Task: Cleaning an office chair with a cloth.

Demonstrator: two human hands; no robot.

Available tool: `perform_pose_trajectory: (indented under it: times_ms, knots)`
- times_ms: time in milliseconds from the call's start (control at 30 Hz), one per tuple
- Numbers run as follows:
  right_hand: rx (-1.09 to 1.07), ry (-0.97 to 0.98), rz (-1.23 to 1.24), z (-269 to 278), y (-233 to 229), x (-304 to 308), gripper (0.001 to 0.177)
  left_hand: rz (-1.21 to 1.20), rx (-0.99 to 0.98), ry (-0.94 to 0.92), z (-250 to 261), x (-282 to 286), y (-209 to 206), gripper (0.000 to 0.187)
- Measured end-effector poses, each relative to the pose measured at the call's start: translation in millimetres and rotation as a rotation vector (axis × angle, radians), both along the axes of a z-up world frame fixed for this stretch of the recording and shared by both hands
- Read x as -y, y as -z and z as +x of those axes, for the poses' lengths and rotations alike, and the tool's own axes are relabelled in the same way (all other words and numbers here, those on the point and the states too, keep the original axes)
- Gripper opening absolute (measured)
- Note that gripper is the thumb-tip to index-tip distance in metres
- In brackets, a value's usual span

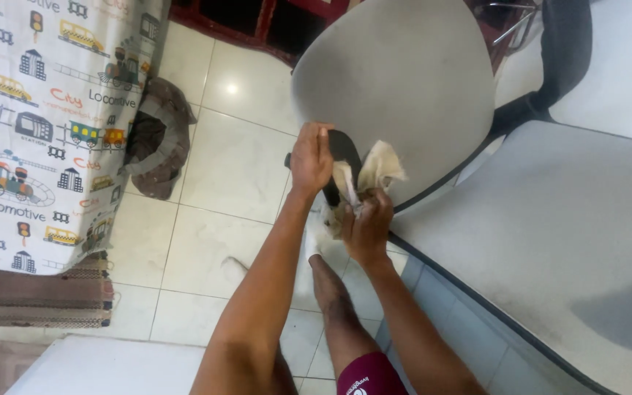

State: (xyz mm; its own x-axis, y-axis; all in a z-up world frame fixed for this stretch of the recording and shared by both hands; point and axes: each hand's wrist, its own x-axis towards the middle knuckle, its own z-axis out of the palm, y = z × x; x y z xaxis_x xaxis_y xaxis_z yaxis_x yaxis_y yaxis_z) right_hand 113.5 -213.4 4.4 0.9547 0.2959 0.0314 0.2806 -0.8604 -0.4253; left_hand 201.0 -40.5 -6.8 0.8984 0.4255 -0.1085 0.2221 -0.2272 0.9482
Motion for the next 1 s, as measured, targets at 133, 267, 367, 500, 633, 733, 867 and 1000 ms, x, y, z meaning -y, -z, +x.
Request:
perform_pose_trajectory:
  times_ms: [133, 267, 367, 500, 633, 733, 867, 1000]
  knots:
    - [-0.098, 0.038, -0.041, 39, -6, -36, 0.033, 0.060, -0.194, 0.183, -4, -6, 31, 0.040]
    - [-0.005, -0.162, 0.061, 71, -30, -68, 0.044, -0.074, -0.266, 0.191, -14, -6, 32, 0.045]
    - [0.058, -0.177, 0.056, 55, -27, -45, 0.042, -0.090, -0.210, 0.059, -25, 15, 36, 0.053]
    - [0.218, 0.009, -0.124, -6, -11, 27, 0.027, -0.131, -0.373, 0.133, -45, 60, 50, 0.063]
    - [0.258, 0.125, 0.010, -38, 8, 79, 0.031, 0.070, -0.214, 0.213, -61, 78, 4, 0.068]
    - [0.308, 0.349, 0.067, -37, 4, 80, 0.039, 0.072, -0.225, 0.269, -83, 105, 33, 0.065]
    - [0.110, 0.356, 0.186, -10, 7, 61, 0.040, 0.144, 0.006, 0.296, -144, 159, 169, 0.052]
    - [0.019, 0.045, 0.002, -7, 0, 58, 0.036, -0.314, -0.295, 0.281, -112, 136, 105, 0.050]
